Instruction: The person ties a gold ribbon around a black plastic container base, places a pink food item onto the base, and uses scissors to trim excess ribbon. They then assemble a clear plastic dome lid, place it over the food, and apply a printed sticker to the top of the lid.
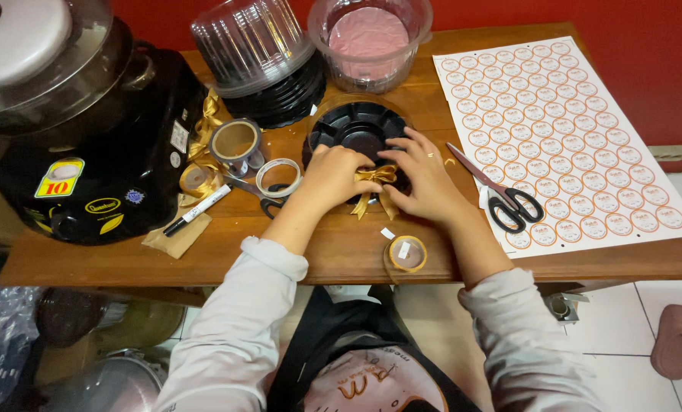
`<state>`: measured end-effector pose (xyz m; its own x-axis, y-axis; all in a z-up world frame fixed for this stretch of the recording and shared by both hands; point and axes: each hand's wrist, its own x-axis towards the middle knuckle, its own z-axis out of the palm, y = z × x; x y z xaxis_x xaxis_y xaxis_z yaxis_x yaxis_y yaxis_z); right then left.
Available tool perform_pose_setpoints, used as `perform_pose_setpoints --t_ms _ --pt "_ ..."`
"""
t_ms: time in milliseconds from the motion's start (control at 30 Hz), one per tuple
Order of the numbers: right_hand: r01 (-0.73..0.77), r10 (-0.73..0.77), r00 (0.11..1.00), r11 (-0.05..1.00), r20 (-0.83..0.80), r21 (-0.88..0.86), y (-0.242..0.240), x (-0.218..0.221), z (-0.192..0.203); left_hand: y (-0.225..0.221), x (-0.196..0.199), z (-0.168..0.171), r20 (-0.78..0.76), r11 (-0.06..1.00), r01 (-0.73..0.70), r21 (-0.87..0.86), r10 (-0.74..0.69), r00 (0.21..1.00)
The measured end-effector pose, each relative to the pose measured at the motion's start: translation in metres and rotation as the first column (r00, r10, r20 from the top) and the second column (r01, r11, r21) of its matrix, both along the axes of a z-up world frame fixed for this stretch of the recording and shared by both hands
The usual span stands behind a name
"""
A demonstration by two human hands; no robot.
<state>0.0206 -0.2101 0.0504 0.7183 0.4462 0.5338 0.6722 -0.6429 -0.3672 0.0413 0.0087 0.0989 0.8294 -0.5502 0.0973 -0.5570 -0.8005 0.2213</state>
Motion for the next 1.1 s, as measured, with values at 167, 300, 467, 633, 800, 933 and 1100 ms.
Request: perform_pose_setpoints --t_ms 167,300,467,633,800,933,1100 --pt "-0.009 0.006 1.0 0.979 -0.017 -0.204 0.001 0.024 -0.005 0.008 0.006 -0.008 0.011 0.999 -0.014 0.034 0.014 1.0" --pt "-0.028 0.023 1.0 0.947 -0.02 -0.32 0.004 0.036 -0.002 0.011 0.011 -0.018 0.017 1.0 -0.018 0.01 0.017 1.0" --pt "-0.066 0.075 0.997 0.936 0.012 -0.345 0.001 0.054 -0.01 0.01 0.023 -0.036 0.03 1.0 -0.031 0.005 0.03 0.999" --pt "-0.103 0.124 0.991 0.939 0.043 -0.328 0.003 0.058 -0.011 0.007 0.035 -0.052 0.035 0.998 -0.06 0.034 0.059 0.998" --pt "-0.069 0.085 0.996 0.924 0.027 -0.376 0.0 0.068 -0.02 0.008 0.034 -0.054 0.09 0.998 -0.066 0.0 0.066 0.994" --pt "-0.097 0.083 0.995 0.94 -0.055 -0.327 0.005 0.03 0.032 0.022 0.002 -0.003 0.102 0.999 -0.043 0.012 0.042 0.994" --pt "-0.076 0.078 0.991 0.997 -0.105 0.022 -0.022 0.041 0.052 0.055 0.02 0.014 0.132 0.848 -0.11 -0.519 0.206 0.97"
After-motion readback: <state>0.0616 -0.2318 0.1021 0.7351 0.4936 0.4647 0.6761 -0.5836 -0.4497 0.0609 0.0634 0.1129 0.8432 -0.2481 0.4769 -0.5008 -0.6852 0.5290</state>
